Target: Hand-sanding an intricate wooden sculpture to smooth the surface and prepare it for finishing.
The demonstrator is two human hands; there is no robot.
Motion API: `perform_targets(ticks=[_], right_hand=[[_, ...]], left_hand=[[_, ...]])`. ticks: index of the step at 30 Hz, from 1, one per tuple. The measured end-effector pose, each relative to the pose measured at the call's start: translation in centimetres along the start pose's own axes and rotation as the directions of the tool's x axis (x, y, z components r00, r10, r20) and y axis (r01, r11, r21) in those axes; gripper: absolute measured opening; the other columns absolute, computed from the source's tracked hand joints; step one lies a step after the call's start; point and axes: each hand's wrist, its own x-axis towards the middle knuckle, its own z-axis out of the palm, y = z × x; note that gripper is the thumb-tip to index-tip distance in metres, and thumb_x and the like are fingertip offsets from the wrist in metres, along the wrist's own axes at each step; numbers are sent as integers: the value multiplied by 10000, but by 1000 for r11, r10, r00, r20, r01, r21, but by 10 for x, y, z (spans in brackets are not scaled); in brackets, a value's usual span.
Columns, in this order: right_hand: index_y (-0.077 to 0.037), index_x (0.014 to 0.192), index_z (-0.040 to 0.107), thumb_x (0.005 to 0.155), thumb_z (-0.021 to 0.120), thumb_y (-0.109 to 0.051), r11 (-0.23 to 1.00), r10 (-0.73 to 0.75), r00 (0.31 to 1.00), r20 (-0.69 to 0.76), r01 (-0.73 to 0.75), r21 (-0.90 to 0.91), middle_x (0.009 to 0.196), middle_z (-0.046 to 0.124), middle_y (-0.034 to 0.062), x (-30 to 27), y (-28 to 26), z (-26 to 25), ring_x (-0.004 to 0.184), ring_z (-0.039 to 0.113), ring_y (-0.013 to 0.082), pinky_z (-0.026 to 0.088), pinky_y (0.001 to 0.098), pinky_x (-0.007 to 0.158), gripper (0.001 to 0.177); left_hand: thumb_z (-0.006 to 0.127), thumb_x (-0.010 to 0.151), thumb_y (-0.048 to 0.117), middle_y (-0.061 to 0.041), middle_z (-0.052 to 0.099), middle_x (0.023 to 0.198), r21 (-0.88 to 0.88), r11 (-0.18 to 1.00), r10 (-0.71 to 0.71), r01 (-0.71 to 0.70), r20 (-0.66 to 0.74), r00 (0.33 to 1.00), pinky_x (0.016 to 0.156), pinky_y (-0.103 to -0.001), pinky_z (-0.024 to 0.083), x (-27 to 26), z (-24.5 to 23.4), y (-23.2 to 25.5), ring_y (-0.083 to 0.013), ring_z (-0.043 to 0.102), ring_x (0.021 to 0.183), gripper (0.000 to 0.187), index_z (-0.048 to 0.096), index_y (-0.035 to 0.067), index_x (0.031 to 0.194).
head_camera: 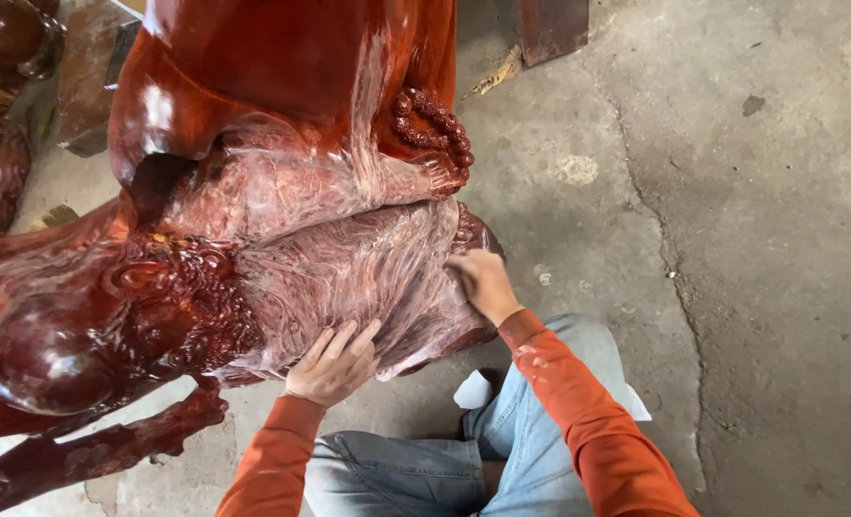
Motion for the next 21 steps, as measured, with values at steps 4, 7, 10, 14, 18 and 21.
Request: perform_targets(ticks=[4, 7, 10, 14, 18, 21], right_hand=[[-246, 1134, 695, 988, 567, -124, 986, 155, 988, -15, -154, 65, 827, 587, 34, 3, 1, -9, 822, 632, 308, 527, 424, 760, 230], [-188, 1084, 734, 946, 574, -73, 998, 67, 998, 12, -67, -20, 914, 674, 82, -1, -5, 4, 923, 660, 330, 529, 442, 809, 241], [-161, 1094, 710, 877, 660, -117, 993, -42, 997, 57, 48, -107, 1029, 669, 117, -2, -13, 2, 1049, 633, 343, 483, 465, 874, 227], [-198, 1110, 709, 981, 546, -108, 975, 216, 976, 2, -216, 45, 891, 664, 75, 0, -1, -17, 916, 659, 326, 527, 451, 824, 226], [-184, 1096, 713, 997, 554, -92, 956, 277, 959, -59, -270, 114, 861, 656, 96, -4, 8, -13, 891, 663, 357, 536, 464, 808, 208], [-292, 1073, 736, 976, 597, -201, 992, 57, 998, 20, -54, -118, 846, 664, 7, 7, -28, -19, 884, 662, 272, 534, 436, 770, 193]], left_hand=[[438, 1004, 388, 73, 722, 1317, 16, 1000, -13, 13, -9, 1000, 1075, -350, 493, 5, -5, -2, -158, 682, 1154, 328, 703, 196, 1022], [447, 997, 382, 72, 724, 1316, 5, 1000, -20, 20, -13, 1000, 1073, -348, 497, 0, -2, 2, -157, 687, 1150, 317, 704, 198, 1014], [452, 998, 376, 69, 716, 1331, -1, 1000, -30, 30, -11, 999, 1078, -350, 497, -3, -2, 3, -158, 681, 1160, 308, 700, 196, 1032], [434, 1008, 382, 72, 712, 1341, 3, 1000, -15, 15, -4, 1000, 1084, -347, 486, -1, -3, 2, -157, 678, 1168, 326, 700, 196, 1035], [452, 1005, 385, 71, 710, 1346, 10, 1000, -10, 10, -17, 1000, 1083, -349, 491, -3, -3, 1, -161, 676, 1182, 317, 703, 197, 1048], [447, 1005, 399, 70, 705, 1355, 13, 1000, -20, 20, -6, 1000, 1092, -352, 484, -9, 2, 5, -161, 672, 1190, 326, 696, 192, 1041]])
